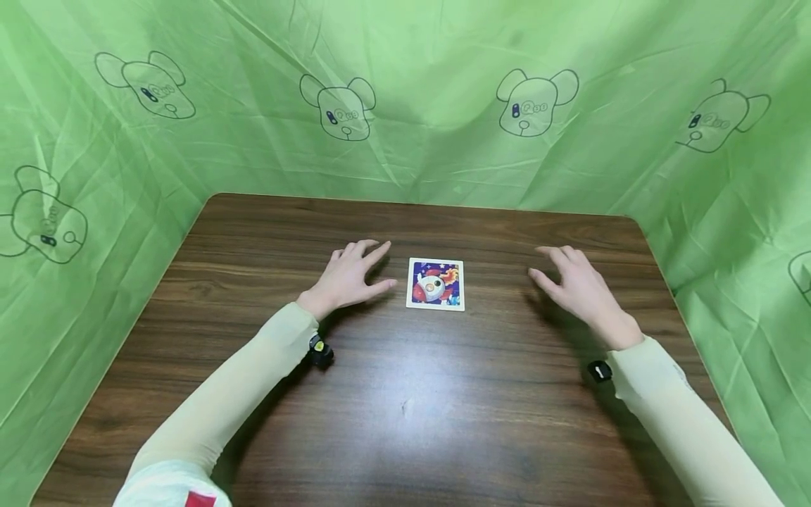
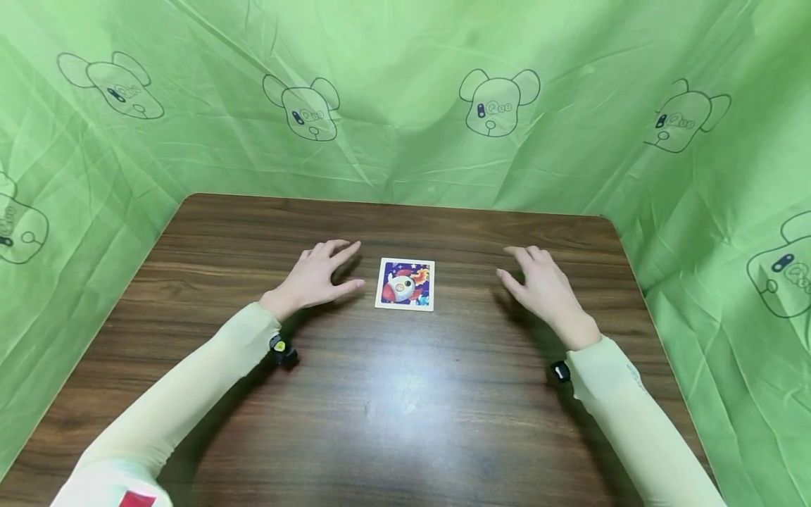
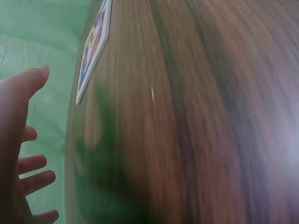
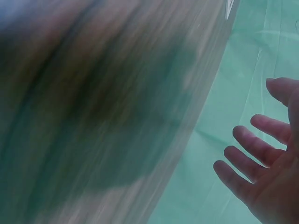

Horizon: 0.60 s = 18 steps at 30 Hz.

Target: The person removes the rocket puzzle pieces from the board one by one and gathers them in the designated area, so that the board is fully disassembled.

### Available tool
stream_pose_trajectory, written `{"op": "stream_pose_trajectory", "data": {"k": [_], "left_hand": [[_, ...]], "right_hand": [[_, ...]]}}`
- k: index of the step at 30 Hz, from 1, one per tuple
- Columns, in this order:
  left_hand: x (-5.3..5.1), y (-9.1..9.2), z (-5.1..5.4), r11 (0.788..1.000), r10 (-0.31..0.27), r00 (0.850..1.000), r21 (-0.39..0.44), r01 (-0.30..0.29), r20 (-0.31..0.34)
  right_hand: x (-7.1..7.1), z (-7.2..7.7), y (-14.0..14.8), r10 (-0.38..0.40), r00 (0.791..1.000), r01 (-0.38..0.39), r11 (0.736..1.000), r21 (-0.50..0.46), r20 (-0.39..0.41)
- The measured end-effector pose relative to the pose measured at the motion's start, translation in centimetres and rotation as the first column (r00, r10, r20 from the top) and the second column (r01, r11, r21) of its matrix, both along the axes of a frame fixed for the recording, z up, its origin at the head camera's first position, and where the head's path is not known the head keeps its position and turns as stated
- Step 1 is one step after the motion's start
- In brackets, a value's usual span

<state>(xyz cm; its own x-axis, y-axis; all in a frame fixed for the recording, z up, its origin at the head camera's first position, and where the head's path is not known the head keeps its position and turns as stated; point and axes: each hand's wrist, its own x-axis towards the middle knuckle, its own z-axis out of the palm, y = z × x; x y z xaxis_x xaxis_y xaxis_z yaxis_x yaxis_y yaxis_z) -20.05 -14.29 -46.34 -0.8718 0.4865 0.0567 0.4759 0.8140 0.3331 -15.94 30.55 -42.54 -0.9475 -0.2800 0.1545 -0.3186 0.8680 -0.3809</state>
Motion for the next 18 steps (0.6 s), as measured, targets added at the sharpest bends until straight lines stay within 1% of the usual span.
{"op": "stream_pose_trajectory", "data": {"k": [6, 9, 14, 18], "left_hand": [[-0.4, 2.2, -0.5, 1.0, -0.029, 0.999, 0.002, 0.029, 0.041], [-0.5, 3.0, -0.9, 0.999, -0.038, 0.997, 0.001, 0.038, 0.063], [-0.6, 3.8, -1.5, 0.999, -0.039, 0.997, -0.027, 0.041, 0.064], [-0.6, 4.1, -1.8, 0.998, -0.035, 0.998, -0.042, 0.038, 0.058]], "right_hand": [[-1.6, -0.7, -2.9, 0.05, 0.998, -0.05, 0.998, -0.028, 0.022], [-2.4, -1.1, -4.4, 0.081, 0.996, -0.079, 0.996, -0.031, 0.048], [-3.4, -1.4, -7.2, 0.116, 0.987, -0.113, 0.993, -0.039, 0.112], [-4.1, -1.7, -9.0, 0.148, 0.98, -0.143, 0.989, -0.041, 0.134]]}}
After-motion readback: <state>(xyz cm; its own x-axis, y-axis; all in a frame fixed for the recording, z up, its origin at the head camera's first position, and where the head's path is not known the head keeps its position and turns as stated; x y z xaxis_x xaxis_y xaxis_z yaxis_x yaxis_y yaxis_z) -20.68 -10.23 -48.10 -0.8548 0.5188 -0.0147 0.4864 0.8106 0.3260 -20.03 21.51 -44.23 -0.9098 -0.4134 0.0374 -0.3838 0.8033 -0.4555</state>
